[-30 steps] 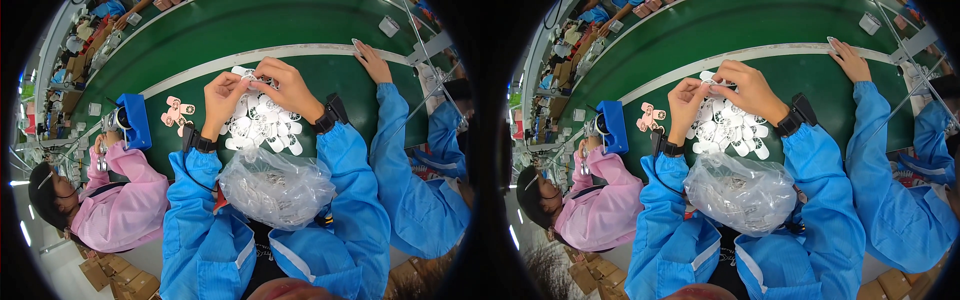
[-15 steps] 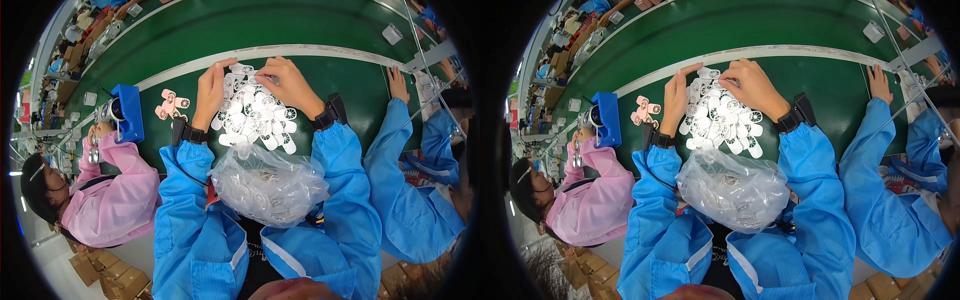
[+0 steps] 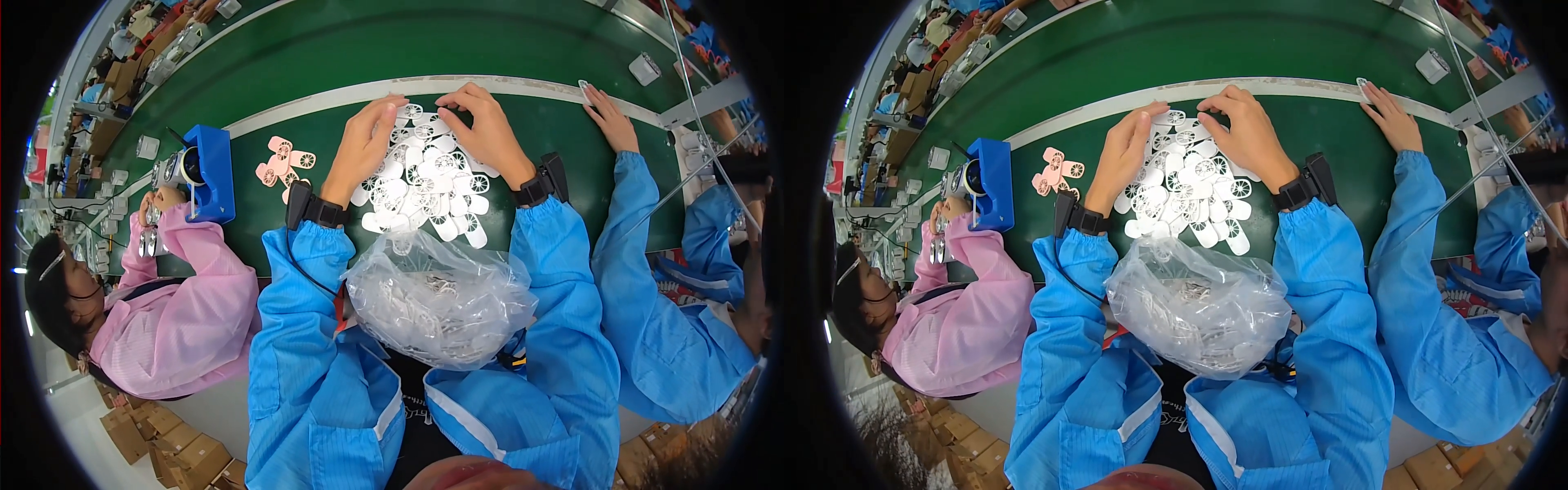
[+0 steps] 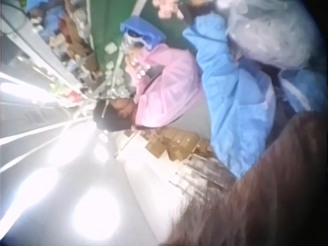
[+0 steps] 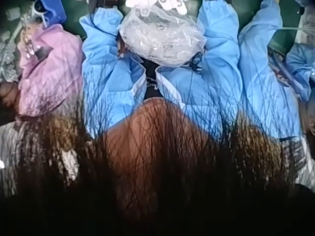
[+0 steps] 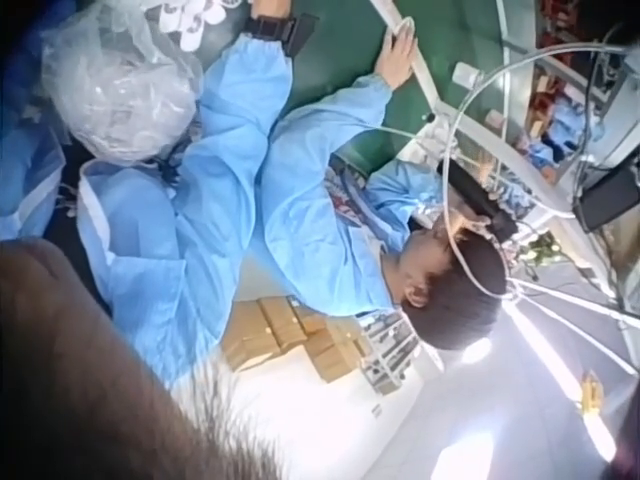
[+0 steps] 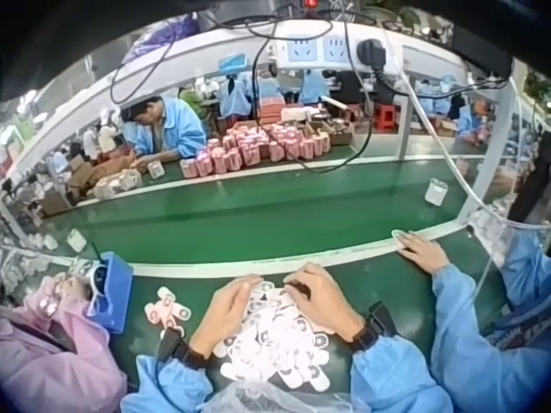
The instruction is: Assembling small white electronic components and placing them into plastic bags on a factory assembly line.
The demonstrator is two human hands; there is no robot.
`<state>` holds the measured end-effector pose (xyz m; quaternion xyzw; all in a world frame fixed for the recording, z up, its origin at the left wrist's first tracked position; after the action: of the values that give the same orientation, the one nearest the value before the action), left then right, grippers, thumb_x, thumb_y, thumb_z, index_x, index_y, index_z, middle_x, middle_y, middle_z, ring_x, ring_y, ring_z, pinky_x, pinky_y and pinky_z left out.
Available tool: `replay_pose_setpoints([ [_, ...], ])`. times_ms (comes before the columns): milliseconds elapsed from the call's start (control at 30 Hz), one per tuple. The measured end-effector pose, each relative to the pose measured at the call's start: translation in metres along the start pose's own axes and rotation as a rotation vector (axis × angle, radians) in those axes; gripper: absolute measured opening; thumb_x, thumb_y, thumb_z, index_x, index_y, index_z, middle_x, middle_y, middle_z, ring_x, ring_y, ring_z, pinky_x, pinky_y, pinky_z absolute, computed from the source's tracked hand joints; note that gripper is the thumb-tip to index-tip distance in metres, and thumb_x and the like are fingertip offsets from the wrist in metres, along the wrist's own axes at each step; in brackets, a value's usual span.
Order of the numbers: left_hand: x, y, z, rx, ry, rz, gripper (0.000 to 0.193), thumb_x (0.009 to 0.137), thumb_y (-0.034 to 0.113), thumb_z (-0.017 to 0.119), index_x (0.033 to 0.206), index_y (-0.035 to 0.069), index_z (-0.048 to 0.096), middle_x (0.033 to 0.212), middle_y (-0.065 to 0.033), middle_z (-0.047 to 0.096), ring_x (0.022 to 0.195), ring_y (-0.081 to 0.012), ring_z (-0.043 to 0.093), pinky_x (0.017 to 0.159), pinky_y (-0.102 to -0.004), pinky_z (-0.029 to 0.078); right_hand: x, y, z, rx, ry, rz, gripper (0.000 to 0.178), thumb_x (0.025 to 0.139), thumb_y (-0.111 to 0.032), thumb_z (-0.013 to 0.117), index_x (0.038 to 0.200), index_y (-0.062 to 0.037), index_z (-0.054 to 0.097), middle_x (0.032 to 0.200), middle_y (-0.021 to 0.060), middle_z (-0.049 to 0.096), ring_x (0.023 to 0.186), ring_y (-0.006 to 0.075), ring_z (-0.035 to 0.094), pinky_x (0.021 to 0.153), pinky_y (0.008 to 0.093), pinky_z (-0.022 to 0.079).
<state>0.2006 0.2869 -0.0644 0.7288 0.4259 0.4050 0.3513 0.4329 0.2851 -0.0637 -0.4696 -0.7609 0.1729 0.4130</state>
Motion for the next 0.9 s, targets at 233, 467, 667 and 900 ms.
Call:
replay_pose_setpoints([
  [233,-0.005,-0.007,-0.003,-0.020,-0.008,0.018,0.047,0.117,0.035,0.046,0.131,-0.002,0.072,0.139,-0.0177,0.070,0.129,-0.0288,0.066,0.111,-0.0377,0.048,0.000,-0.003,0.012,0.023,-0.038,0.004,0.020,0.097,-0.014,0.075,0.113,-0.0022,0.076,0.097,0.0102,0.067,0.096,0.0276,0.065,0.086,0.0399,0.053],
  [467,-0.002,0.007,-0.025,-0.010,0.080,0.065,0.043,0.114,0.035,0.054,0.126,-0.001,0.073,0.132,-0.0199,0.073,0.124,-0.0344,0.069,0.107,-0.0405,0.051,0.010,-0.017,0.012,0.044,-0.079,-0.018,0.025,0.094,-0.017,0.079,0.113,-0.0013,0.076,0.098,0.0104,0.067,0.093,0.0258,0.065,0.083,0.0386,0.053],
  [667,-0.013,0.005,-0.016,0.057,0.050,0.071,0.036,0.112,0.029,0.060,0.128,0.000,0.074,0.134,-0.0151,0.073,0.125,-0.0270,0.068,0.109,-0.0365,0.050,-0.002,-0.020,0.009,0.062,-0.102,0.000,0.027,0.093,-0.018,0.081,0.112,-0.0004,0.076,0.098,0.0102,0.066,0.093,0.0238,0.063,0.082,0.0363,0.053],
  [900,-0.025,-0.020,-0.017,0.048,0.055,0.108,0.033,0.108,0.025,0.066,0.128,-0.001,0.073,0.131,-0.0154,0.074,0.122,-0.0265,0.069,0.108,-0.0358,0.051,-0.012,-0.012,0.023,0.104,-0.072,0.032,0.022,0.096,-0.017,0.079,0.110,-0.0001,0.077,0.097,0.0095,0.070,0.087,0.0200,0.065,0.079,0.0336,0.053],
])
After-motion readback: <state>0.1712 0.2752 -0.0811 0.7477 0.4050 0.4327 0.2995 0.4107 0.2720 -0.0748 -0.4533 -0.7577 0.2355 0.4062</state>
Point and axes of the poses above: each hand's wrist, its own x-axis towards the middle knuckle, its own z-axis out of the palm, y = z × x, the point moved 3 cm from there along x, towards the middle knuckle
